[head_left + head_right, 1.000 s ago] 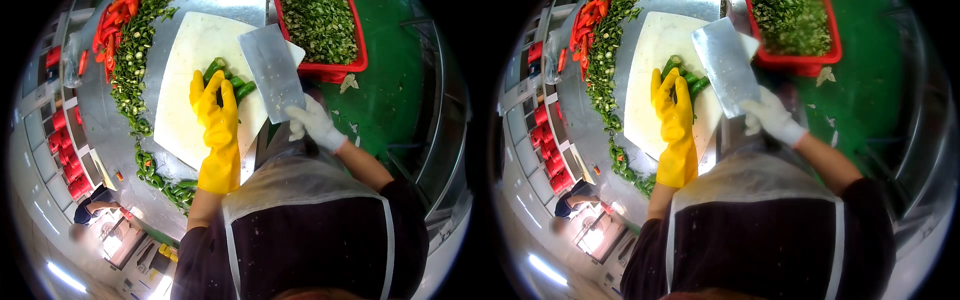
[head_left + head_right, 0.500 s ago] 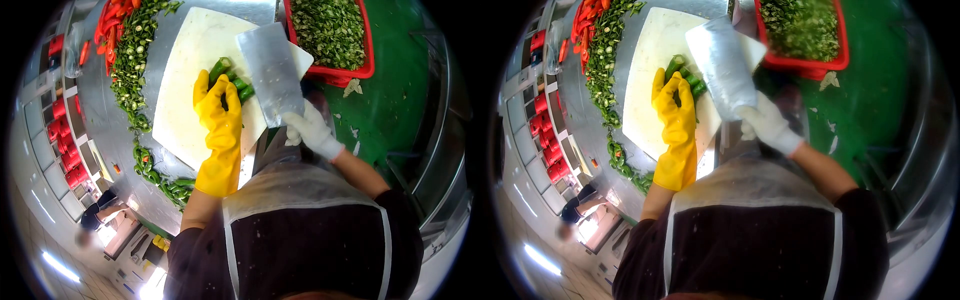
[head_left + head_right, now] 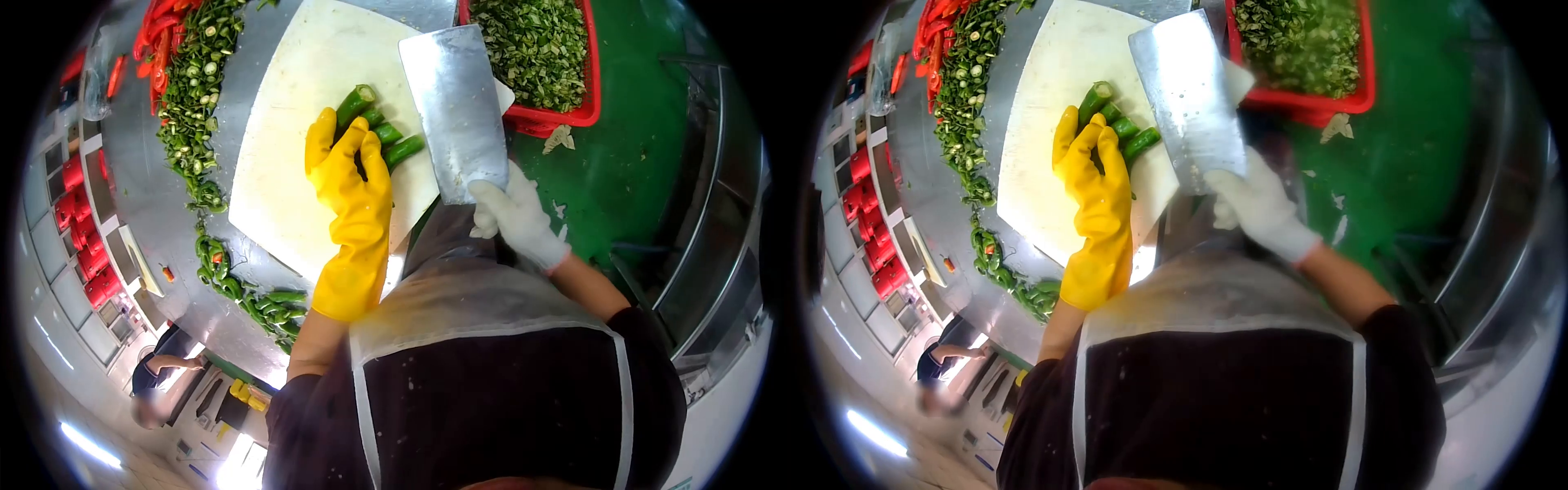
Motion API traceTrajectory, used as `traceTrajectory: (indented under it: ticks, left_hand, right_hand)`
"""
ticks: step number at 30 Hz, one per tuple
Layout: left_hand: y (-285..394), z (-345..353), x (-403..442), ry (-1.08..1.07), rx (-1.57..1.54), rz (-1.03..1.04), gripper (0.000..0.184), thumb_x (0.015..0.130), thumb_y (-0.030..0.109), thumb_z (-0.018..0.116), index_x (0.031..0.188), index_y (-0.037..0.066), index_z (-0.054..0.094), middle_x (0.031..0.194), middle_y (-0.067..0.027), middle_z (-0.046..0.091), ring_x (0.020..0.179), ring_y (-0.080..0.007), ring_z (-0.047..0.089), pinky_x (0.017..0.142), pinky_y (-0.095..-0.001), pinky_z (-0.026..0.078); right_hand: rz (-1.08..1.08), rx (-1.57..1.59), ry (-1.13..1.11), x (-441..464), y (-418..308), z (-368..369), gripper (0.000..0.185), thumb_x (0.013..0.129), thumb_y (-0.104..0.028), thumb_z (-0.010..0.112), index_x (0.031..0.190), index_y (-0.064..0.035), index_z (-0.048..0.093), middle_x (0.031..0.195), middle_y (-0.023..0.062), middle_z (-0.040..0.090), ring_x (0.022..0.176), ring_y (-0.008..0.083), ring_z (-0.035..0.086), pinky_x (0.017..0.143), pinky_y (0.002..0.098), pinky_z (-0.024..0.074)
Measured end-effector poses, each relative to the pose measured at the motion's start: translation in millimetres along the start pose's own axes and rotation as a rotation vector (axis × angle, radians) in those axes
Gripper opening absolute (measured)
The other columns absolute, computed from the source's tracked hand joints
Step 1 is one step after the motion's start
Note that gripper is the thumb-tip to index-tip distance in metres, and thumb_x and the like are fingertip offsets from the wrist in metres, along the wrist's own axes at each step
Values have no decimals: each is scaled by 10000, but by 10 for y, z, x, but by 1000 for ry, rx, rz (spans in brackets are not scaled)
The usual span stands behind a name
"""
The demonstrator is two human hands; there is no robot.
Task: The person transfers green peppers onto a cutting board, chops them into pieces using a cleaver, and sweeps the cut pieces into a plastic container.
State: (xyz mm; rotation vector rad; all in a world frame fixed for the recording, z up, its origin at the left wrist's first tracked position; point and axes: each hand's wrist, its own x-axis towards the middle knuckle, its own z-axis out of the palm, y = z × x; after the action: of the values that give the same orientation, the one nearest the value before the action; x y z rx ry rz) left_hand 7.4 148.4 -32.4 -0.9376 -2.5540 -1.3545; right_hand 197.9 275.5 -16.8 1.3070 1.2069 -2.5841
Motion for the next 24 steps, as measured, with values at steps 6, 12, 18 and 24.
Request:
traceTrajectory:
  ticks: [6, 12, 18, 24]
  left_hand:
    - [28, -18, 3, -10, -27, -31, 190, 924, 38, 753, 1094, -43, 783, 1355, -297, 633, 1215, -439, 623, 1089, -468, 483]
    - [-15, 2, -14, 3, 3, -23, 209, 932, 44, 748, 1117, -48, 780, 1357, -298, 631, 1225, -439, 622, 1080, -462, 492]
    - [37, -26, -1, -42, -21, -82, 212, 951, 48, 734, 1127, -63, 773, 1384, -302, 615, 1247, -426, 615, 1085, -453, 492]
    - [58, -27, 2, -40, 75, -15, 213, 951, 42, 731, 1131, -68, 767, 1385, -305, 611, 1233, -430, 622, 1074, -453, 501]
  right_hand:
    - [14, -23, -23, 59, 101, -33, 330, 1066, -154, 621, 1347, -70, 471, 828, 0, 549, 549, 81, 506, 521, 332, 566]
    - [47, 30, -37, 63, 148, -53, 298, 1064, -133, 618, 1323, -83, 479, 835, -8, 537, 559, 78, 500, 511, 318, 563]
    - [29, 105, -88, 132, 128, 65, 300, 1066, -138, 626, 1323, -87, 480, 889, -7, 537, 591, 73, 508, 524, 297, 551]
    - [-25, 1, -38, 107, 107, 209, 339, 1066, -162, 634, 1362, -87, 486, 917, 2, 560, 611, 71, 517, 539, 291, 542]
